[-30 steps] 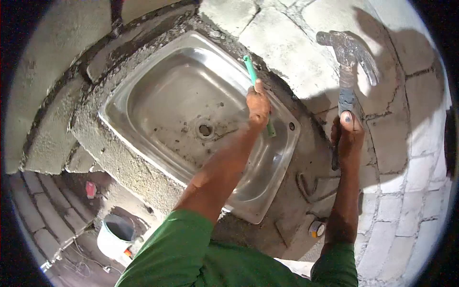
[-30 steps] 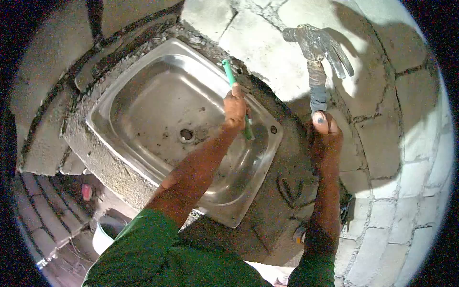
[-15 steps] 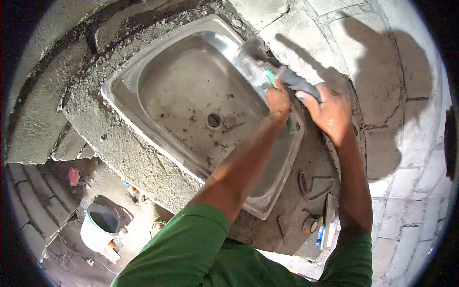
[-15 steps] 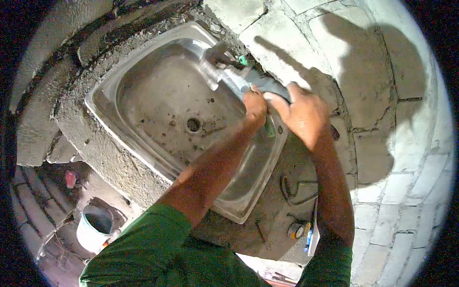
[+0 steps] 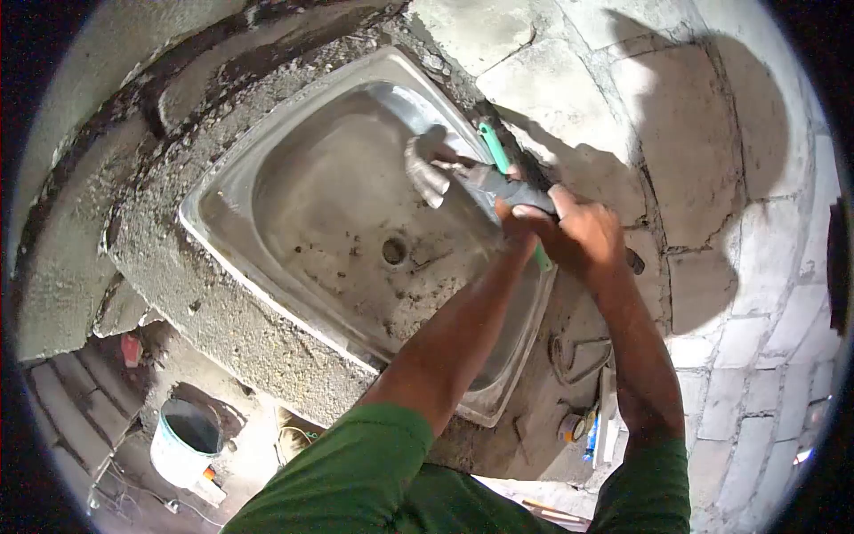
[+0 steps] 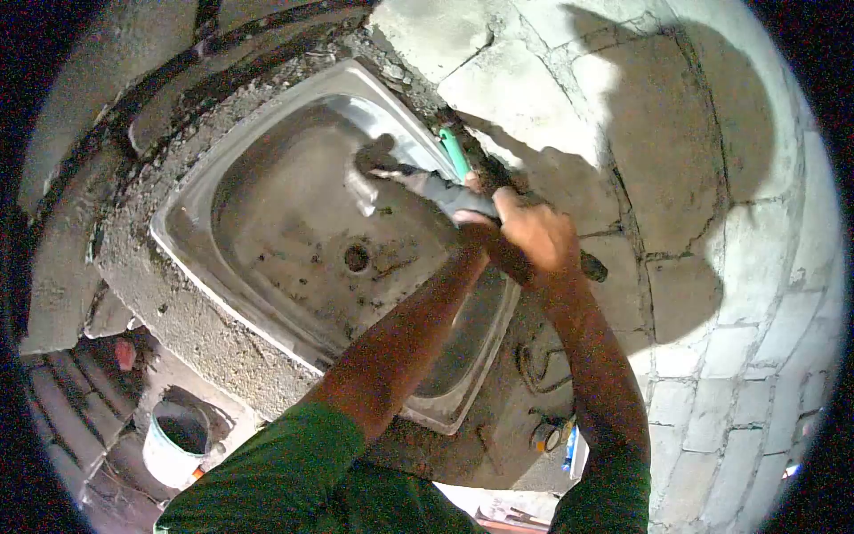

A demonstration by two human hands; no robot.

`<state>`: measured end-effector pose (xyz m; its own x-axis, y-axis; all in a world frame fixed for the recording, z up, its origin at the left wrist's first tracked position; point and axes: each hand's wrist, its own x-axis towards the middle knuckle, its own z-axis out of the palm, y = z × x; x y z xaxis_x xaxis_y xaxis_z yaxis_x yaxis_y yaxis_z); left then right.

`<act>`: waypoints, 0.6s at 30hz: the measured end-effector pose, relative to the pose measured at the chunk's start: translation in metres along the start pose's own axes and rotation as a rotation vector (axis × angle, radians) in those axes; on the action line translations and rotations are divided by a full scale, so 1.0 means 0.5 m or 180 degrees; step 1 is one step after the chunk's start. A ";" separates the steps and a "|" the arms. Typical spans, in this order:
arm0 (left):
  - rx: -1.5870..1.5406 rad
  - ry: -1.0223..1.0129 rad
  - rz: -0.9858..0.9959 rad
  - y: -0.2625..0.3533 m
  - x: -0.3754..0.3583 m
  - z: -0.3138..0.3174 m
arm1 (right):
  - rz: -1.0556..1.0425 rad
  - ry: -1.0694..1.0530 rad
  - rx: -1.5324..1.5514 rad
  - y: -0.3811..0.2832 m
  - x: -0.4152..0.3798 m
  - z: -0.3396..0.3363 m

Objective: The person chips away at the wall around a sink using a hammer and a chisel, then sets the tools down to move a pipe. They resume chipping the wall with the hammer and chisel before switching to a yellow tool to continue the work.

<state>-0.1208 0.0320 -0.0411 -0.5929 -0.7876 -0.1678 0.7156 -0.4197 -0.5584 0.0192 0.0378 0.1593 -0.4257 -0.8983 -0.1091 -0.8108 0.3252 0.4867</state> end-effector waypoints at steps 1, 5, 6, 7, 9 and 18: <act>0.0130 -0.0014 -0.0085 -0.005 0.001 -0.008 | -0.0066 0.0123 0.0201 -0.017 -0.012 -0.014; 0.0623 -0.0126 -0.0395 -0.007 0.000 -0.007 | -0.0108 0.0267 0.0220 -0.015 -0.007 -0.024; 0.0742 -0.0112 -0.0130 -0.007 -0.006 -0.002 | -0.0208 0.0209 0.0197 -0.005 0.002 -0.031; 0.0855 -0.0099 0.0142 -0.006 -0.016 0.004 | -0.0210 0.0213 0.0192 0.014 0.015 -0.029; 0.2843 0.0774 -0.0463 0.045 -0.048 0.076 | -0.0077 0.0077 0.0416 0.047 0.042 -0.011; -0.0260 -0.0444 0.0513 -0.013 -0.009 -0.036 | -0.0291 0.0570 0.0130 -0.015 0.002 -0.028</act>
<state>-0.1296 0.0464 -0.0515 -0.4125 -0.8986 -0.1493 0.7612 -0.2500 -0.5984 0.0305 0.0301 0.1676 -0.2742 -0.9617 0.0065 -0.8600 0.2482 0.4459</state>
